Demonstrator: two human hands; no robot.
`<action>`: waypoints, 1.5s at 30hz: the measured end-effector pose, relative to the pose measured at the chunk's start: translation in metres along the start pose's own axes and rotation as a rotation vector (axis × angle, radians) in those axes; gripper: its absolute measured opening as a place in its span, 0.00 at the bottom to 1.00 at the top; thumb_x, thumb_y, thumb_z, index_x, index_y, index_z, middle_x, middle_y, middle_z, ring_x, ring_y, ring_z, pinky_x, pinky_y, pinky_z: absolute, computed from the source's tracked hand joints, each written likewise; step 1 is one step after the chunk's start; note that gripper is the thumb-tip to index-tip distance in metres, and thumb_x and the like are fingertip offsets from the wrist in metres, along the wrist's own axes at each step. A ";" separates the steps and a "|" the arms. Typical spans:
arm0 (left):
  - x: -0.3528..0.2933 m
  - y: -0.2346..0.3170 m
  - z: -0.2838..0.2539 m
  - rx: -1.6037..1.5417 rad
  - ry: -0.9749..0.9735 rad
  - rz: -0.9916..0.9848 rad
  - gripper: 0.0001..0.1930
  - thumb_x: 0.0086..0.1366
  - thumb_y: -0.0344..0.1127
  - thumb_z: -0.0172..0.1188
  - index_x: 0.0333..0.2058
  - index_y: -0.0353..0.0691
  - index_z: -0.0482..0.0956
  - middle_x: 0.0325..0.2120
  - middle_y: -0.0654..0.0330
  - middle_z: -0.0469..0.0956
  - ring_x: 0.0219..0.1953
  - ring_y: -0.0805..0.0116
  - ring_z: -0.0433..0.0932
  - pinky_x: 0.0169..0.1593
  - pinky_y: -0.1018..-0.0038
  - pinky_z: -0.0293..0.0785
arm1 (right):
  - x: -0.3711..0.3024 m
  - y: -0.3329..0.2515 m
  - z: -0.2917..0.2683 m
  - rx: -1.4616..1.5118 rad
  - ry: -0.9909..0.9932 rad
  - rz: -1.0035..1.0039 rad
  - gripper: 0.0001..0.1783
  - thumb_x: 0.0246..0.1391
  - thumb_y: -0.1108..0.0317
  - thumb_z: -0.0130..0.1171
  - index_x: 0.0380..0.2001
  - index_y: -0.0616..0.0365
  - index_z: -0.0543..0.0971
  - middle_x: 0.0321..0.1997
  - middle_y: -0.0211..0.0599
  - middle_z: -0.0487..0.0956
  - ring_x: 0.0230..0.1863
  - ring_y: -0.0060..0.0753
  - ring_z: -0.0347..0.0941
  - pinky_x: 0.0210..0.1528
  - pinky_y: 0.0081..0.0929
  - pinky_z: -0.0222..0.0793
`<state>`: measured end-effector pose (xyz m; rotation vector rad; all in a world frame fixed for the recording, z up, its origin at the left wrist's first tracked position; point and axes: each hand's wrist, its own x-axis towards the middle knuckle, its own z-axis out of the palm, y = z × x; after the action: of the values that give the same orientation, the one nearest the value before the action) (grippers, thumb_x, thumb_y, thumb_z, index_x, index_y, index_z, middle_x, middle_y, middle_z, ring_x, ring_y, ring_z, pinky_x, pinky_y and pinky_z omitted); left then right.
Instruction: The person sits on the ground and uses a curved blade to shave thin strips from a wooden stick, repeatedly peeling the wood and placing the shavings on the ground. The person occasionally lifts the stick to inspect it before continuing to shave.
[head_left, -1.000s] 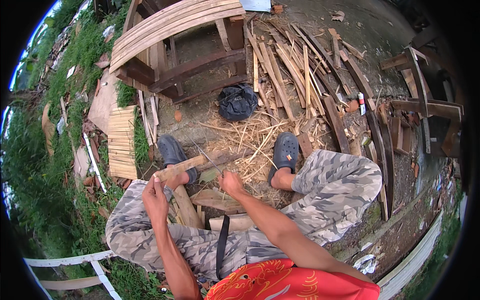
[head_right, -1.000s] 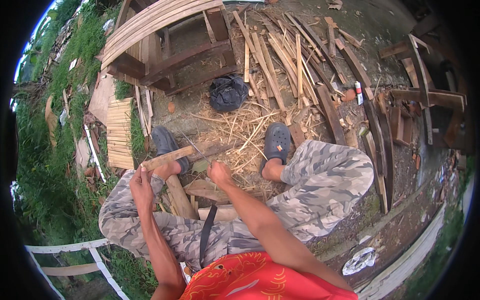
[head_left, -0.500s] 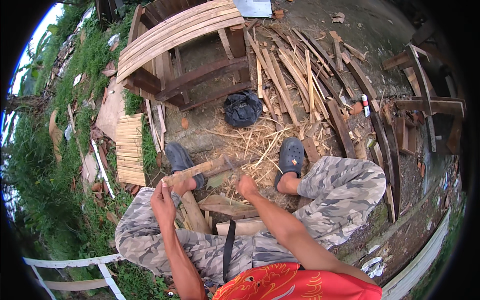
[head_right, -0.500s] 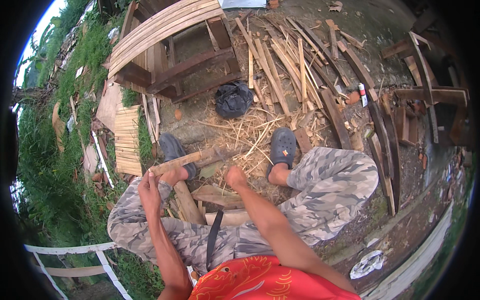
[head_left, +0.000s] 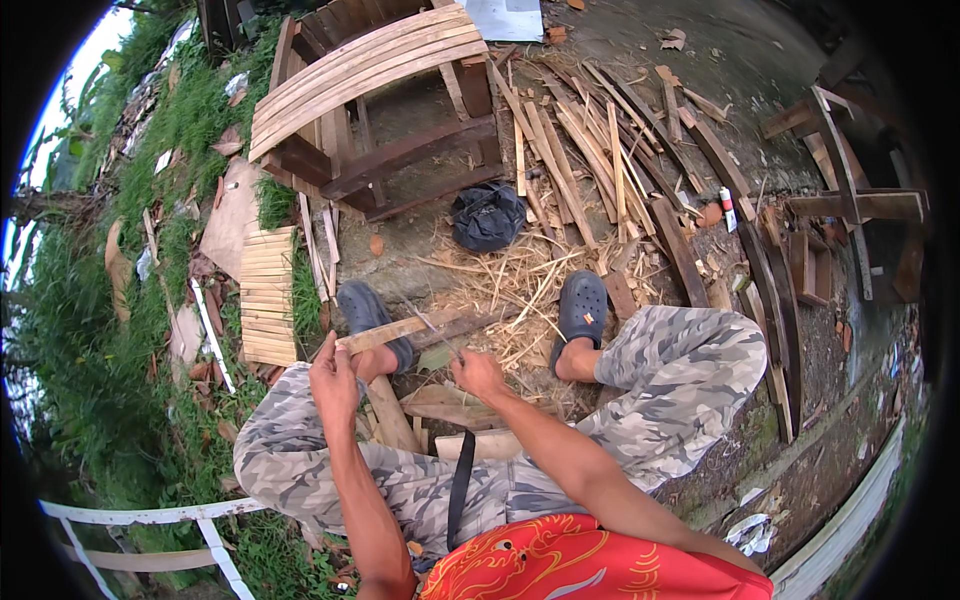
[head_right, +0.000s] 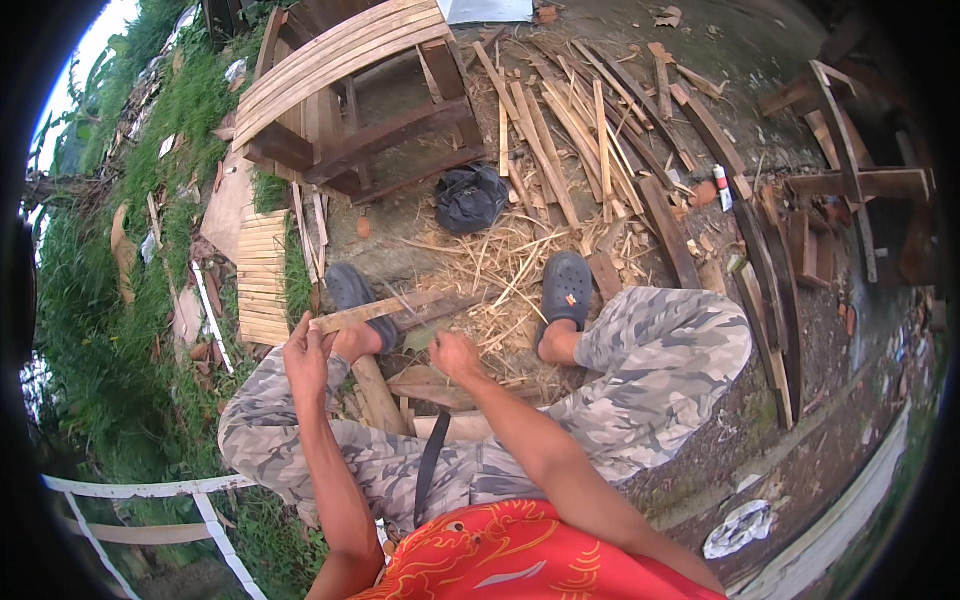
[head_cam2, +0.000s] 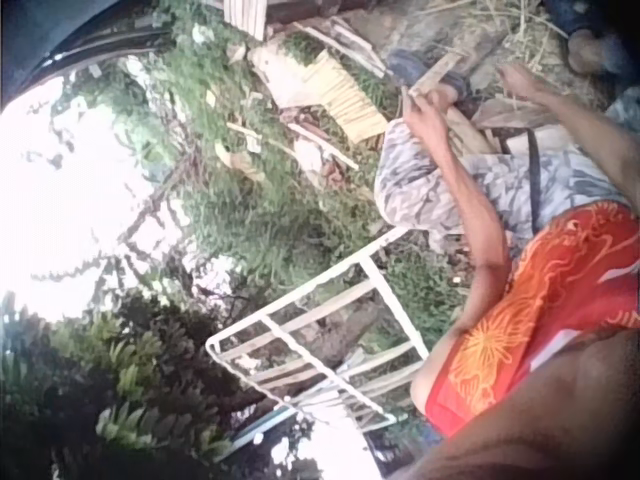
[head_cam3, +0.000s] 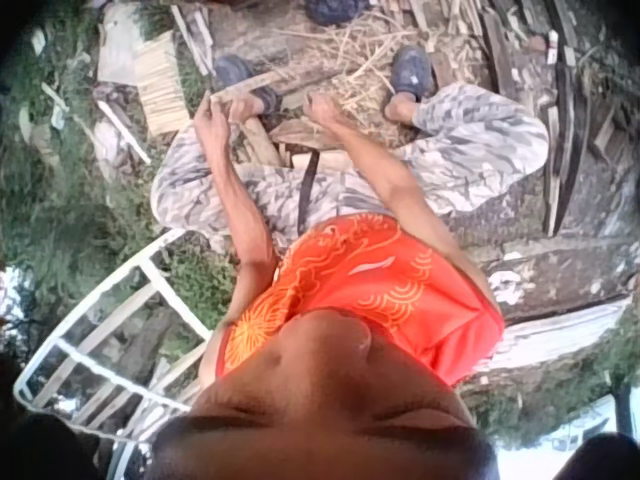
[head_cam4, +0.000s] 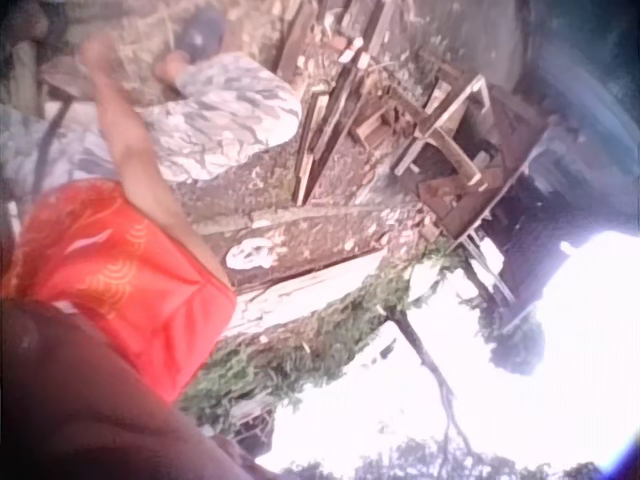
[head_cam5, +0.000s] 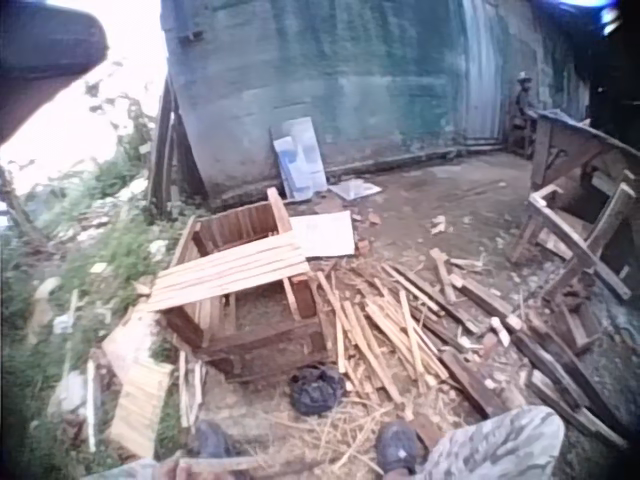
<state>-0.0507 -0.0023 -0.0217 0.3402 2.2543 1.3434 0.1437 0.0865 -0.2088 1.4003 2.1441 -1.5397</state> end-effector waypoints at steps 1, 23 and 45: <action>-0.002 0.000 0.001 -0.038 -0.012 -0.005 0.19 0.74 0.32 0.49 0.56 0.20 0.71 0.43 0.49 0.79 0.39 0.72 0.80 0.43 0.77 0.79 | -0.001 -0.003 0.002 0.031 -0.013 -0.128 0.19 0.58 0.56 0.53 0.39 0.63 0.80 0.38 0.60 0.82 0.44 0.62 0.79 0.50 0.52 0.74; -0.006 0.006 -0.010 -0.166 0.049 -0.275 0.19 0.75 0.34 0.52 0.56 0.24 0.71 0.45 0.48 0.79 0.43 0.65 0.83 0.46 0.76 0.81 | -0.008 -0.024 -0.011 -0.016 -0.022 -0.124 0.16 0.58 0.60 0.52 0.39 0.64 0.78 0.31 0.63 0.81 0.37 0.66 0.79 0.42 0.55 0.75; -0.021 0.044 0.008 -0.245 0.025 -0.410 0.18 0.73 0.37 0.54 0.58 0.37 0.73 0.49 0.53 0.79 0.46 0.65 0.82 0.51 0.72 0.78 | -0.010 -0.047 0.009 0.079 0.116 -0.055 0.16 0.59 0.58 0.54 0.35 0.63 0.76 0.25 0.61 0.79 0.31 0.66 0.78 0.36 0.56 0.74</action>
<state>-0.0296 0.0159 0.0197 -0.2136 2.0037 1.3779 0.1105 0.0716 -0.1762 1.5027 2.2280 -1.6170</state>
